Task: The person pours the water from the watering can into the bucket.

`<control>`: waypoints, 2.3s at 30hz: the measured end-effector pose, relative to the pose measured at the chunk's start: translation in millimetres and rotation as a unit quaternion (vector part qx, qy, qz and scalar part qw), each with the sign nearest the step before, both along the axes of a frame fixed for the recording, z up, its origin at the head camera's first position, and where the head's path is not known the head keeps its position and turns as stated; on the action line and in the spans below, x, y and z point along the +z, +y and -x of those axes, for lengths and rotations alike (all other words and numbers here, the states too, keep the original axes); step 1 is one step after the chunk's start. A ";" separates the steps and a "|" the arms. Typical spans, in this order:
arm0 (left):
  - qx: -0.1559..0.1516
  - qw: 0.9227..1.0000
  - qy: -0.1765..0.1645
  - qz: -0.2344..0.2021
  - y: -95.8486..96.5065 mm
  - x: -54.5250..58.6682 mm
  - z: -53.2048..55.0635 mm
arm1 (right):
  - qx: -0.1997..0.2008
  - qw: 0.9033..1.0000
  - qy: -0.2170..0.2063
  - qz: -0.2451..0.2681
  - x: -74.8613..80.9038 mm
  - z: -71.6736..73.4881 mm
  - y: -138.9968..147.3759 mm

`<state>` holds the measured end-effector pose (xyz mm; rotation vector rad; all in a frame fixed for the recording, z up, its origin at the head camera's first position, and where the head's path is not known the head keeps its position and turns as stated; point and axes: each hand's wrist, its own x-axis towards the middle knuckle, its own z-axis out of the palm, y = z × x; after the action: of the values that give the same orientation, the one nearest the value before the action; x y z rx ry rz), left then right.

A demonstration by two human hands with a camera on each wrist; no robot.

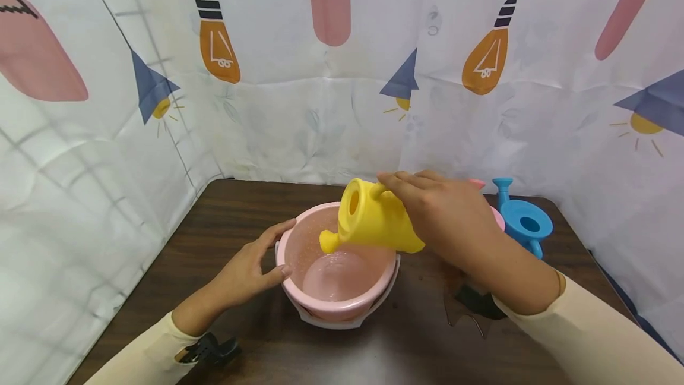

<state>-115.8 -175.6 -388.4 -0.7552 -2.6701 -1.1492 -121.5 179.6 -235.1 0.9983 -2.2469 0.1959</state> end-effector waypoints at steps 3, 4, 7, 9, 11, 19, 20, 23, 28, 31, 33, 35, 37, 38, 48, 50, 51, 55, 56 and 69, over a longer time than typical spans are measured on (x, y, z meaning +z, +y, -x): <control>0.001 1.000 0.001 0.002 -0.5 0.4 0.1 | 0.000 1.000 -0.005 0.030 -2.3 1.8 10.0; 0.002 1.000 0.002 0.002 -0.7 0.4 0.2 | 0.000 0.999 -0.009 0.040 -3.1 2.3 13.4; 0.002 1.000 0.003 0.003 -1.0 0.4 0.4 | -0.009 0.997 -0.037 0.064 -5.5 3.5 22.9; 0.003 1.000 0.005 0.004 -1.5 0.2 0.6 | -0.019 0.995 -0.058 0.073 -6.8 3.8 28.8; 0.003 1.000 0.005 0.004 -1.8 0.0 0.7 | -0.036 0.993 -0.078 0.080 -8.1 3.3 34.7; 0.000 1.000 0.002 0.004 -1.8 -0.2 0.2 | -0.082 0.972 -0.171 0.137 -15.1 1.5 55.8; 0.000 1.000 0.000 0.004 -1.7 -0.2 0.2 | -0.088 0.968 -0.186 0.145 -16.6 1.6 58.4; 0.000 1.000 -0.006 0.003 -1.8 -0.8 0.2 | -0.112 0.954 -0.229 0.157 -20.6 2.0 66.7; 0.000 1.000 -0.012 0.003 -1.4 -0.5 -0.1 | -0.146 0.933 -0.285 0.166 -26.9 3.5 78.2; -0.001 1.000 -0.010 0.003 -1.0 -0.2 0.1 | -0.151 0.926 -0.298 0.175 -31.9 3.9 83.8; -0.002 1.000 -0.006 0.003 -0.9 -0.1 0.3 | -0.152 0.924 -0.302 0.180 -35.7 3.8 87.4; -0.002 1.000 -0.003 0.003 -0.9 0.0 0.5 | -0.159 0.919 -0.309 0.186 -39.7 3.0 90.9; -0.003 1.000 -0.001 0.003 -1.0 -0.2 0.6 | -0.164 0.911 -0.323 0.197 -44.2 2.4 93.8; -0.003 1.000 -0.001 0.003 -0.9 -0.3 0.7 | -0.166 0.906 -0.331 0.204 -46.6 2.0 95.0; -0.004 1.000 -0.001 0.000 -0.8 -1.1 1.1 | -0.165 0.872 -0.358 0.291 -73.7 -0.7 91.7; -0.004 1.000 0.001 0.001 -0.6 -1.4 1.4 | -0.174 0.871 -0.347 0.302 -79.1 -1.0 88.5; -0.004 1.000 0.001 0.000 -0.5 -1.5 1.5 | -0.184 0.871 -0.340 0.303 -81.7 -1.4 86.7; -0.003 1.000 0.001 0.000 -0.1 -2.1 2.1 | -0.228 0.863 -0.325 0.311 -92.7 -1.5 78.4; -0.004 1.000 0.000 0.000 0.0 -2.2 2.3 | -0.237 0.860 -0.325 0.314 -95.5 -1.2 76.5; -0.008 1.000 0.001 0.001 0.0 -2.3 3.7 | -0.269 0.830 -0.337 0.354 -133.7 8.7 58.2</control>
<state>-119.5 -175.6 -390.7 -0.7780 -2.6681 -1.1492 -130.2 237.8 -368.8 -0.1653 -2.6026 1.1722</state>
